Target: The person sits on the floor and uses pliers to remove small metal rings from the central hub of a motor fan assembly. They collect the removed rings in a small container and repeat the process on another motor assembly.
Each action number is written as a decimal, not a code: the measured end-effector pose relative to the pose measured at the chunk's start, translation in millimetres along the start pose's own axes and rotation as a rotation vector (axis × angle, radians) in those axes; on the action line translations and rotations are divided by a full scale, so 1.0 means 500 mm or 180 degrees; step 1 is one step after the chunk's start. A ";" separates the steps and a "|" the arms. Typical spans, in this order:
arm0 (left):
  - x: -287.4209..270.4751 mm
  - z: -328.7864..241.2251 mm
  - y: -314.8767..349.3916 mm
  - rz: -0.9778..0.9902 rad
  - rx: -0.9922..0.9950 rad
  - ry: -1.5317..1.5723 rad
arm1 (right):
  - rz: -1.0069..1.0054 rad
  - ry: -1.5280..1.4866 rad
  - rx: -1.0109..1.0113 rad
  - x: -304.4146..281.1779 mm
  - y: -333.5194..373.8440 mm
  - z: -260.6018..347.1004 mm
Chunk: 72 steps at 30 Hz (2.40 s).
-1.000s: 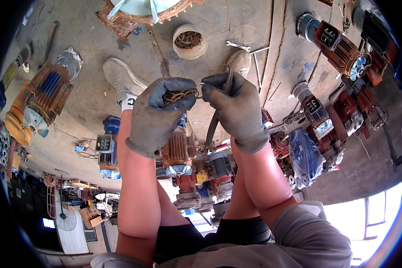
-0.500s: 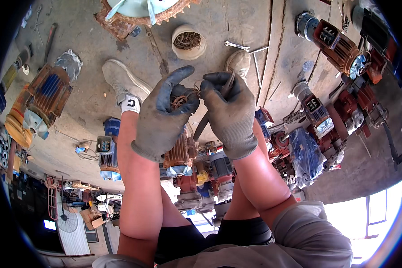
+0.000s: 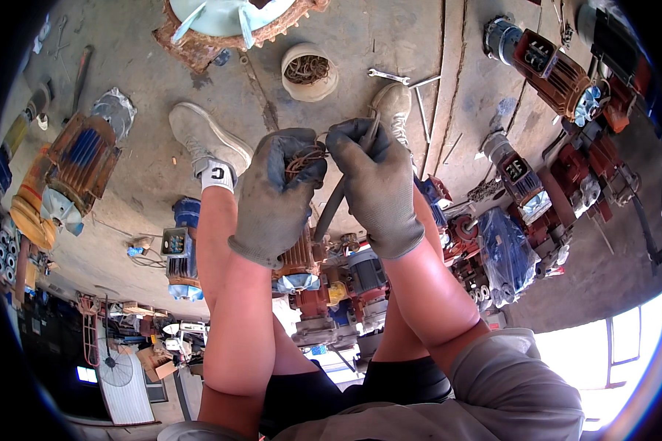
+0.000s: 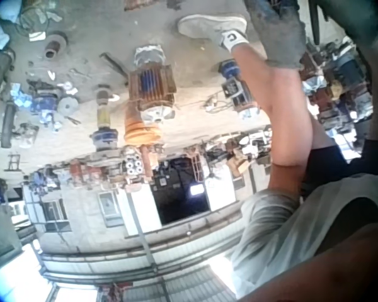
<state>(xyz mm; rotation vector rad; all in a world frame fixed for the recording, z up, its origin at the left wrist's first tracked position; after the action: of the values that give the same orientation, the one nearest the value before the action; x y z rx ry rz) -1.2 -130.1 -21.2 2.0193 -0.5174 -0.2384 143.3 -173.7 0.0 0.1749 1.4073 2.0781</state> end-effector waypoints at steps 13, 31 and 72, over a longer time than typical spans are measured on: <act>0.015 -0.036 0.014 -0.0021 0.0438 0.1069 | 0.0671 -0.1549 0.0508 -0.042 -0.055 -0.093; 0.160 -0.177 0.021 0.0160 0.0103 0.1082 | 0.1128 -0.2825 0.0405 -0.122 0.013 0.089; 0.437 -0.551 -0.019 0.0261 -0.0006 0.0616 | 0.1841 -0.3575 0.0625 -0.470 0.138 0.381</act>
<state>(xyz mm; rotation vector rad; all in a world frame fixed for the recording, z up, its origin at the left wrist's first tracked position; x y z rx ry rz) 299.6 -7.9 114.3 1.9891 -0.4759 0.0066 385.4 -168.9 194.2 1.6839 0.8464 1.6668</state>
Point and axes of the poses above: each hand's wrist, its own y-axis away from the middle knuckle, its own x-axis out of the palm, z = x × y, the point moved 4 cm from there along -y, towards the middle knuckle, and after that the axes turned 1 degree about -x, right-handed, at the moved point
